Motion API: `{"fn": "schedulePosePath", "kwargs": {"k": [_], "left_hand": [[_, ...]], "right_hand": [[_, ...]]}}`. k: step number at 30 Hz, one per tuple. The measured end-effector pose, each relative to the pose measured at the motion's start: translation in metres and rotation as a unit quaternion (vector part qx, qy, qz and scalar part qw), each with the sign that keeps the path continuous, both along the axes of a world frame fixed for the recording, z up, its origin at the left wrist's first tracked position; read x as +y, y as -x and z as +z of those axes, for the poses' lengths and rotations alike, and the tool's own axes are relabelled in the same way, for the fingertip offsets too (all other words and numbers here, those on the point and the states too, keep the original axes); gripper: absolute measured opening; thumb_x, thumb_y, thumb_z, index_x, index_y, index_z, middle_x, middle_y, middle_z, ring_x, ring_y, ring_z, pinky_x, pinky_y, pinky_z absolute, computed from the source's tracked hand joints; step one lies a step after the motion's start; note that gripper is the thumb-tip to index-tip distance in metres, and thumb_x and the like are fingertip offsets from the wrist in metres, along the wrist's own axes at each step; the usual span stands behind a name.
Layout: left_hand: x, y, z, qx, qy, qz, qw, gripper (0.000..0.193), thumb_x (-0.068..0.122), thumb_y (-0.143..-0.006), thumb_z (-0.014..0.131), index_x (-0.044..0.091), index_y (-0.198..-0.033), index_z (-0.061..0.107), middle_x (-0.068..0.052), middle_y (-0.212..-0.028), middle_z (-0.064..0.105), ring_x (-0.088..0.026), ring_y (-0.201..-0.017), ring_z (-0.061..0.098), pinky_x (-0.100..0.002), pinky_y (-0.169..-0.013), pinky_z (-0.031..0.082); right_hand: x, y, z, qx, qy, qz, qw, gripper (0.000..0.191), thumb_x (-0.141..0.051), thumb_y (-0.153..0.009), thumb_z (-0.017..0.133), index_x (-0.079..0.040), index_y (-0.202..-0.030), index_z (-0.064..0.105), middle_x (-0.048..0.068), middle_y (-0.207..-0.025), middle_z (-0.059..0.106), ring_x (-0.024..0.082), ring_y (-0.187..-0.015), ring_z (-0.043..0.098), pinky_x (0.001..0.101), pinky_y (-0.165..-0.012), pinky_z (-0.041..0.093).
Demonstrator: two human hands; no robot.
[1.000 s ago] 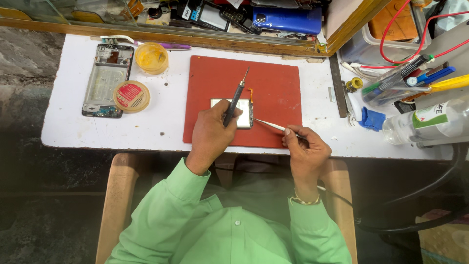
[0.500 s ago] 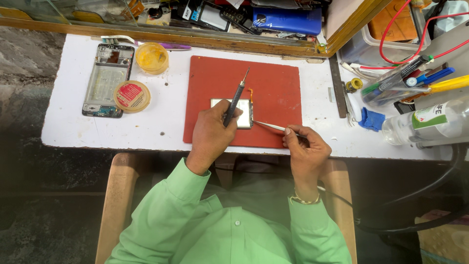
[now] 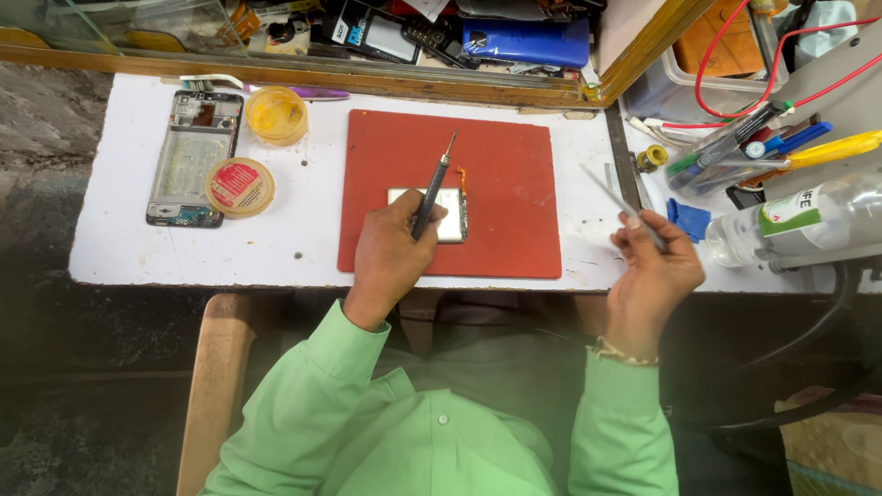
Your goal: The person solders a ribbon cable to a smartphone battery using a soldering iron and solder wire. They apply flux, tin the connector, and repeatedly solder the cable to the battery terminals while holding the battery steady.
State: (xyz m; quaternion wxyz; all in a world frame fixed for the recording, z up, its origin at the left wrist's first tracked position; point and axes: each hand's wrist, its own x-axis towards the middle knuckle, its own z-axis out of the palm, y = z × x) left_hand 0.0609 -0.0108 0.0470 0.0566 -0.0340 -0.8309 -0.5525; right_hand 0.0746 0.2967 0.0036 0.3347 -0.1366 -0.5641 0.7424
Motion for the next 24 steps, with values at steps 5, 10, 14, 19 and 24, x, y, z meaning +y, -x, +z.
{"fn": "schedulePosePath", "kwargs": {"k": [5, 10, 14, 19, 24], "left_hand": [[0.000, 0.001, 0.000, 0.001, 0.009, 0.005, 1.000, 0.007, 0.008, -0.087, 0.069, 0.005, -0.092, 0.073, -0.007, -0.065, 0.068, -0.016, -0.051, 0.060, -0.033, -0.051, 0.044], [0.000, 0.001, -0.003, 0.023, 0.001, 0.004, 1.000, 0.008, 0.008, -0.087, 0.069, 0.005, -0.092, 0.073, -0.007, -0.068, 0.070, -0.016, -0.054, 0.063, -0.032, -0.052, 0.046], [0.001, 0.001, -0.004, 0.013, 0.003, 0.004, 1.000, 0.008, 0.007, -0.086, 0.068, 0.005, -0.092, 0.073, -0.007, -0.069, 0.070, -0.016, -0.054, 0.063, -0.032, -0.052, 0.046], [0.000, 0.000, -0.004, 0.012, -0.001, 0.007, 1.000, 0.007, 0.008, -0.087, 0.069, 0.005, -0.092, 0.073, -0.007, -0.066, 0.069, -0.016, -0.053, 0.061, -0.032, -0.051, 0.045], [0.000, 0.001, -0.003, 0.022, -0.002, 0.005, 1.000, 0.006, 0.009, -0.087, 0.069, 0.005, -0.091, 0.072, -0.006, -0.064, 0.067, -0.014, -0.051, 0.059, -0.032, -0.050, 0.043]], "right_hand": [[0.028, 0.023, -0.006, -0.003, -0.111, -0.104, 0.988, 0.019, 0.011, -0.085, 0.082, 0.007, -0.094, 0.066, 0.013, -0.089, 0.072, 0.017, -0.072, 0.071, 0.0277, -0.066, 0.063], [0.060, 0.033, -0.011, -0.020, -0.167, -0.139, 0.976, 0.018, 0.012, -0.084, 0.084, 0.006, -0.092, 0.069, 0.011, -0.089, 0.073, 0.014, -0.072, 0.068, 0.0245, -0.065, 0.059], [0.077, 0.039, -0.018, -0.006, -0.182, -0.090, 0.979, 0.018, 0.014, -0.083, 0.085, 0.006, -0.092, 0.071, 0.010, -0.091, 0.074, 0.013, -0.079, 0.067, 0.0240, -0.075, 0.058], [0.081, 0.045, -0.025, -0.046, -0.234, -0.061, 0.969, 0.018, 0.009, -0.082, 0.086, 0.004, -0.093, 0.073, 0.009, -0.089, 0.075, 0.011, -0.079, 0.068, 0.0230, -0.077, 0.057], [0.071, 0.039, -0.016, -0.134, -0.403, -0.136, 0.895, 0.017, 0.003, -0.084, 0.089, 0.001, -0.095, 0.077, 0.010, -0.089, 0.073, 0.015, -0.078, 0.063, 0.0269, -0.073, 0.050]]}}
